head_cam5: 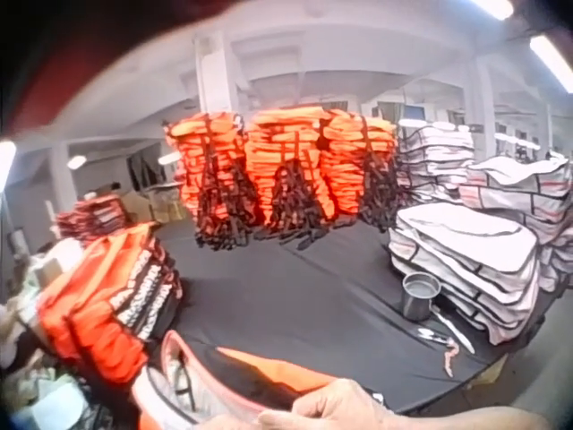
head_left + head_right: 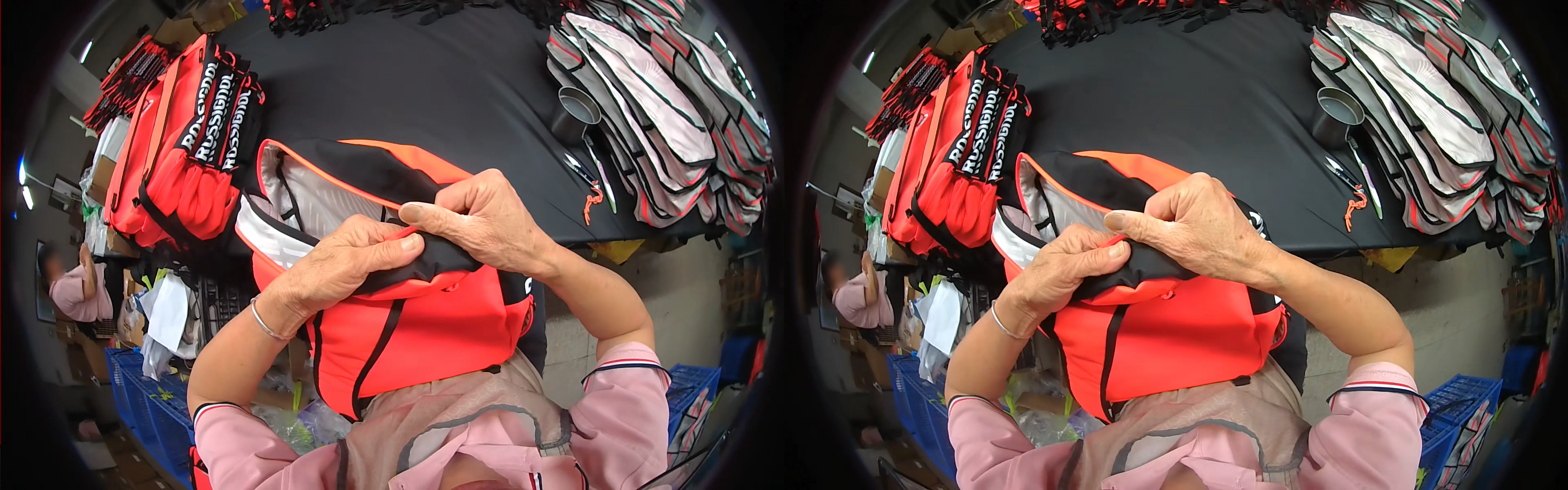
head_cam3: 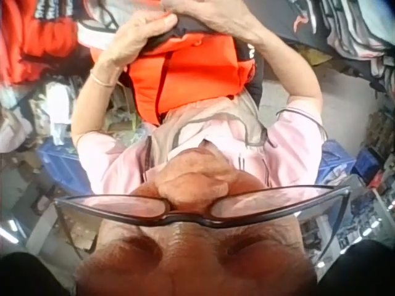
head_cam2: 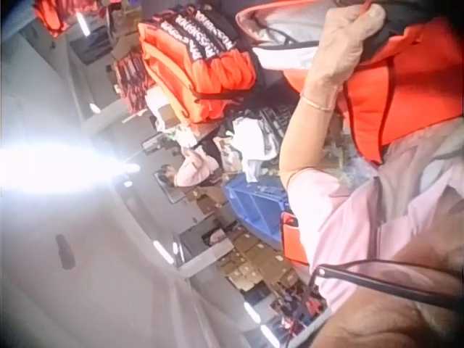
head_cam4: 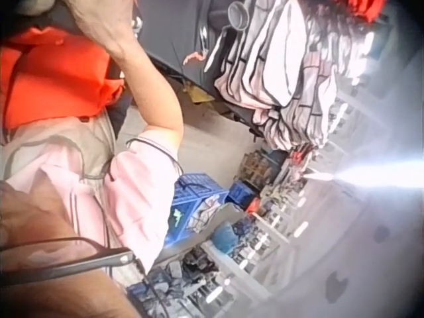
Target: The person is inspecting a neon orange backpack and trimming loose threads with a pair of scissors.
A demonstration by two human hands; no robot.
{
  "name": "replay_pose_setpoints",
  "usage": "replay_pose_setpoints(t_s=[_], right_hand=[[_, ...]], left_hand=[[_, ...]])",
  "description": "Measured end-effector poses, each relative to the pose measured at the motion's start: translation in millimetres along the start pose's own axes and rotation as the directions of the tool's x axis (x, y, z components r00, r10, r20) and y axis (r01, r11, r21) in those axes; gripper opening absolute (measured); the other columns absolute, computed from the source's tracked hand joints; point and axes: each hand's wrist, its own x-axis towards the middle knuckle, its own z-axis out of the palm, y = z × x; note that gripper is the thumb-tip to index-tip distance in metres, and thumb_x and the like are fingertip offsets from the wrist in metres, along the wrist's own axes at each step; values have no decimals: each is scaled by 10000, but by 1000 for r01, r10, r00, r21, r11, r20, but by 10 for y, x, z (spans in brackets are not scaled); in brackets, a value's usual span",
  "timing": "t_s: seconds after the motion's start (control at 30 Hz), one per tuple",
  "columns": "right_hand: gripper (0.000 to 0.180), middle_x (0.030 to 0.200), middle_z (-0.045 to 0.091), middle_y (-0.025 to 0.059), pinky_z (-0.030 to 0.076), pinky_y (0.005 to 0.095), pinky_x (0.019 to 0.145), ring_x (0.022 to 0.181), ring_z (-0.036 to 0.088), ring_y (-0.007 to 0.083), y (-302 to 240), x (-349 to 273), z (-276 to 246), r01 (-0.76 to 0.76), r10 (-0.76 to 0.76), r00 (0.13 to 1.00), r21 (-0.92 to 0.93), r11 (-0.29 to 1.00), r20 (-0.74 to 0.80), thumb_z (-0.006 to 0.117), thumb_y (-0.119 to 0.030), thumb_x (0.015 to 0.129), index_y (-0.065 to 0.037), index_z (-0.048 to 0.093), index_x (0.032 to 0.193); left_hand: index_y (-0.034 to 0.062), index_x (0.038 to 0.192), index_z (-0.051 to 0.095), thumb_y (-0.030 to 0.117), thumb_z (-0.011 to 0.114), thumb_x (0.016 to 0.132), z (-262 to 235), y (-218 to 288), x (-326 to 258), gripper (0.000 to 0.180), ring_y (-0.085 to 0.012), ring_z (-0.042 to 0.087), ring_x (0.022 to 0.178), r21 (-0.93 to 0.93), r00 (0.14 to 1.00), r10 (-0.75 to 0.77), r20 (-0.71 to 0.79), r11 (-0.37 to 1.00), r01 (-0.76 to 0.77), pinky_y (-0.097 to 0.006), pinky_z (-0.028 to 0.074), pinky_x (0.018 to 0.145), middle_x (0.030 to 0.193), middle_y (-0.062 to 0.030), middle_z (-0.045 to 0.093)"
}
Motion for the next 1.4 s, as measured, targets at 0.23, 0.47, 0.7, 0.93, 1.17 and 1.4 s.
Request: replay_pose_setpoints(t_s=[0.23,0.47,0.7,0.93,1.17,1.4], right_hand=[[532,442,385,-34,284,270,418,460,327,36,410,205,15,42,-39,997,52,998,-63,730,-357,897,-7,590,522],[559,454,322,-33,243,283,411,478,282,37,163,69,-51,155,-150,985,60,986,-86,701,-317,936,2,525,512],[407,514,433,3,345,267,460,516,373,51,23,-18,-123,361,-340,875,-3,933,-345,655,-277,973,24,652,698],[382,508,457,95,356,311,440,447,384,140,252,6,-82,410,-397,873,-18,912,-284,691,-249,932,16,631,663],[446,484,432,99,342,339,438,422,371,178,369,58,-54,346,-361,916,-110,932,-173,693,-306,917,-2,591,606],[500,464,380,69,367,350,482,438,376,179,543,408,-50,216,-217,976,-47,975,-20,670,-353,919,3,572,582]], left_hand=[[-5,1079,713,259,590,999,40,-275,137,302,-7,554,805,-117,996,62,-69,991,-70,-178,453,718,885,43,662],[-51,1088,663,182,819,770,-155,321,202,424,-117,609,837,493,967,-61,248,867,-72,-292,504,791,883,-34,697],[-44,928,659,66,791,713,171,986,173,276,-238,662,697,914,997,78,-25,406,-9,-344,498,658,803,-153,686],[0,943,674,41,881,665,-4,258,127,349,-48,579,791,206,1000,12,-5,979,-10,-201,466,749,882,19,669],[-23,1013,704,36,872,674,23,-192,137,383,-67,605,755,18,996,57,66,998,-58,-231,500,745,858,17,690],[-5,1075,630,166,863,693,141,-215,244,479,-89,585,900,129,990,107,-92,987,-95,-245,472,859,944,-3,631]])
